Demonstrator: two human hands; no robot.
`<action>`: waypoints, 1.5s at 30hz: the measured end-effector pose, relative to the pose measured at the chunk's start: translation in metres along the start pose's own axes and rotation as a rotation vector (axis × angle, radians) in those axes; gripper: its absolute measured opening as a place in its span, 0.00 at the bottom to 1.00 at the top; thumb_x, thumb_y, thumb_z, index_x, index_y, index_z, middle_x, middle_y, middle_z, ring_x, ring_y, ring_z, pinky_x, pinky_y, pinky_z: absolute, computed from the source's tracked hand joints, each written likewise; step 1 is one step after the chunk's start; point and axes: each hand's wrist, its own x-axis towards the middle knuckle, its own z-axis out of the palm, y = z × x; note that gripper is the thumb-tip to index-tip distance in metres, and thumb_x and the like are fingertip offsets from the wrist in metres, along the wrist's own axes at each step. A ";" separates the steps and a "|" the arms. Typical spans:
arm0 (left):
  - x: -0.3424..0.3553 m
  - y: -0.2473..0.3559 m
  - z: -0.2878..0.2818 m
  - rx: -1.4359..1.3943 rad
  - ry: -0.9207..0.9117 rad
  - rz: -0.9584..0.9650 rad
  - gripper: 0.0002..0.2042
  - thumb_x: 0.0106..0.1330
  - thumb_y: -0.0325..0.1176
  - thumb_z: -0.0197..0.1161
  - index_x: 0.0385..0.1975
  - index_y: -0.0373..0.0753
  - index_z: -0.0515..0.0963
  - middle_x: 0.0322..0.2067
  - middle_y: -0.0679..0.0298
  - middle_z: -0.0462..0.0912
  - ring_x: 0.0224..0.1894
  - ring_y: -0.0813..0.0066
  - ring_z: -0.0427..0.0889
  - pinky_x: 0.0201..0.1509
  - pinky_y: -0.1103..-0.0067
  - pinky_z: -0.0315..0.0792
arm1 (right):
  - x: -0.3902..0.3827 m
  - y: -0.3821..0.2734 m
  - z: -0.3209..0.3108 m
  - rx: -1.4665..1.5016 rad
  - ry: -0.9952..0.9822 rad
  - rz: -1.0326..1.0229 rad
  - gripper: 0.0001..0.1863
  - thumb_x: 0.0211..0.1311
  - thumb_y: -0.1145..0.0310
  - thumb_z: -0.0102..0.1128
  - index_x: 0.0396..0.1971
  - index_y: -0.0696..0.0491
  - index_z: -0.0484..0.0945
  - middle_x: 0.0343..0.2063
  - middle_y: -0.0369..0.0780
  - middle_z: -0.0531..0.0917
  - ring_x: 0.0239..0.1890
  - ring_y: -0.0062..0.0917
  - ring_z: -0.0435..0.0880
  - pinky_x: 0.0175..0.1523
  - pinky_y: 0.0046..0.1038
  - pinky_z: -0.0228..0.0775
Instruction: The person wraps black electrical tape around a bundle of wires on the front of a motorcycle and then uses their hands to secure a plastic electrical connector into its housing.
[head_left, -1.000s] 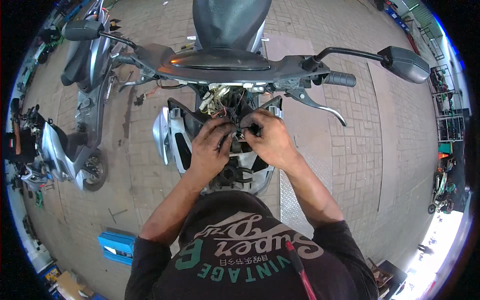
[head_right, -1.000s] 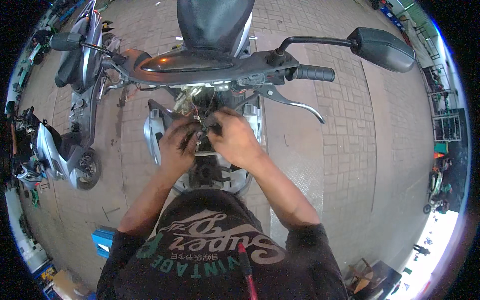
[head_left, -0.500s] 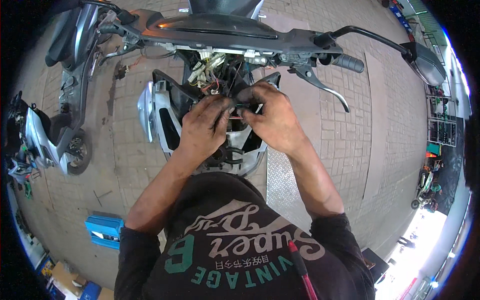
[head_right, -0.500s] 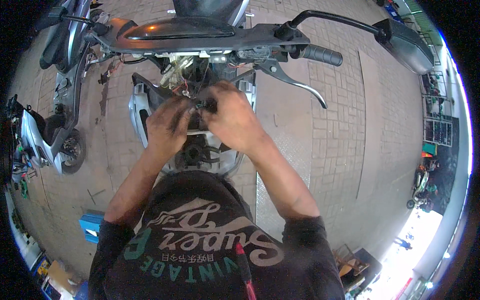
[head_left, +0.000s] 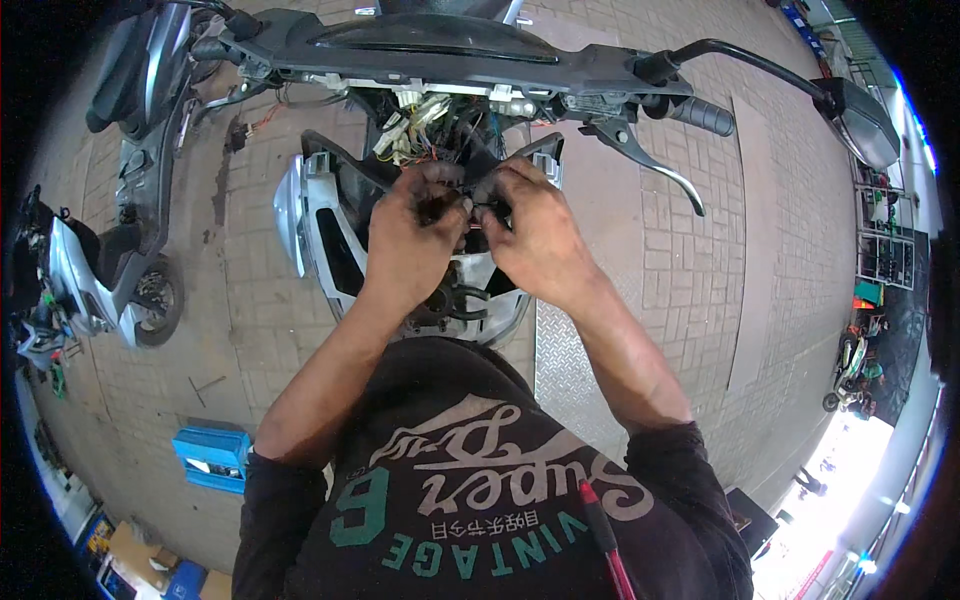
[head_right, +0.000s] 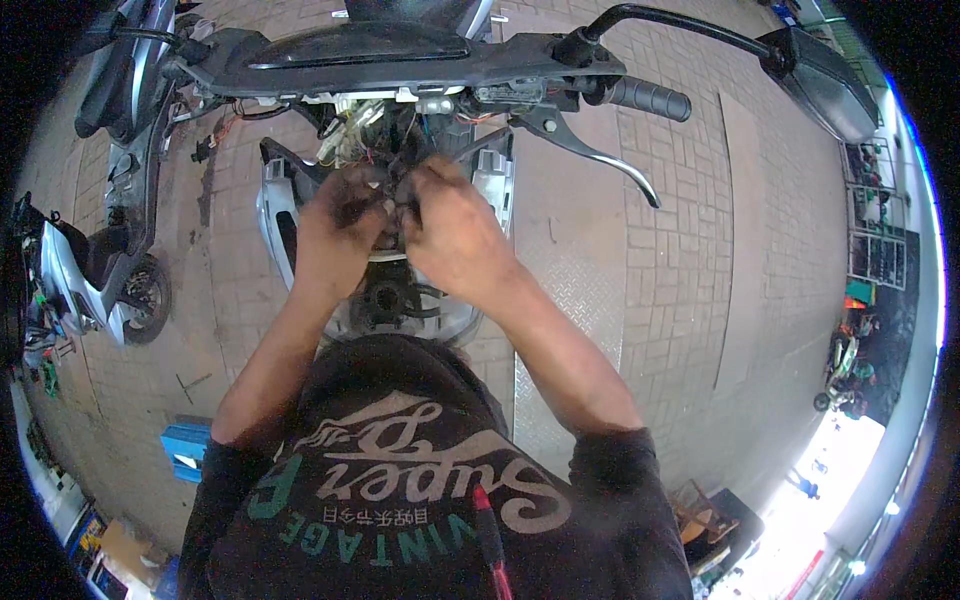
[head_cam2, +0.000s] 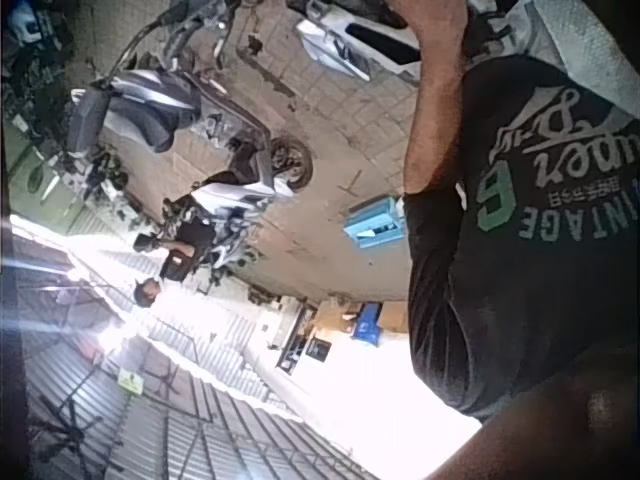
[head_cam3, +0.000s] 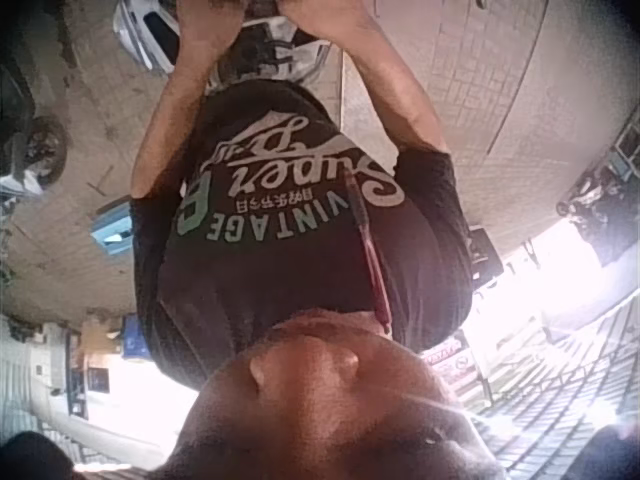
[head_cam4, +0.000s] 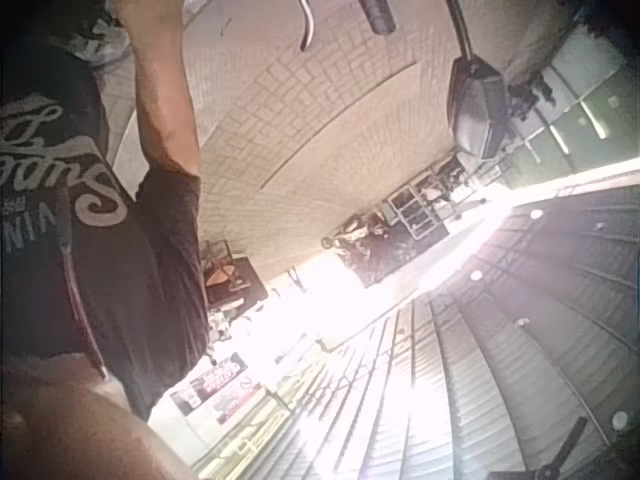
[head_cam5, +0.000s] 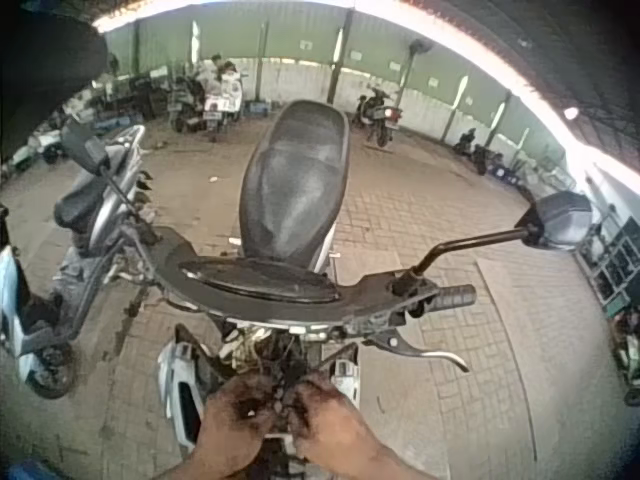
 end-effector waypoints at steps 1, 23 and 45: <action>0.002 0.004 0.000 -0.056 0.008 -0.046 0.11 0.58 0.23 0.60 0.41 0.31 0.73 0.27 0.60 0.80 0.25 0.80 0.78 0.31 0.80 0.74 | -0.001 -0.001 0.003 -0.016 0.034 0.009 0.08 0.49 0.76 0.54 0.29 0.64 0.70 0.33 0.55 0.74 0.41 0.52 0.74 0.46 0.43 0.66; 0.000 -0.008 0.000 0.279 0.080 0.435 0.09 0.52 0.23 0.63 0.34 0.35 0.78 0.32 0.56 0.80 0.34 0.59 0.80 0.38 0.73 0.73 | 0.003 -0.001 0.000 0.325 0.068 0.278 0.10 0.49 0.74 0.56 0.32 0.63 0.77 0.30 0.52 0.80 0.35 0.43 0.81 0.41 0.35 0.71; 0.012 -0.008 -0.008 0.480 -0.138 0.341 0.07 0.54 0.21 0.57 0.33 0.30 0.73 0.32 0.47 0.77 0.33 0.48 0.78 0.37 0.63 0.71 | 0.002 0.001 0.000 -0.090 0.134 -0.101 0.10 0.45 0.78 0.60 0.31 0.59 0.77 0.35 0.48 0.77 0.38 0.42 0.78 0.44 0.34 0.71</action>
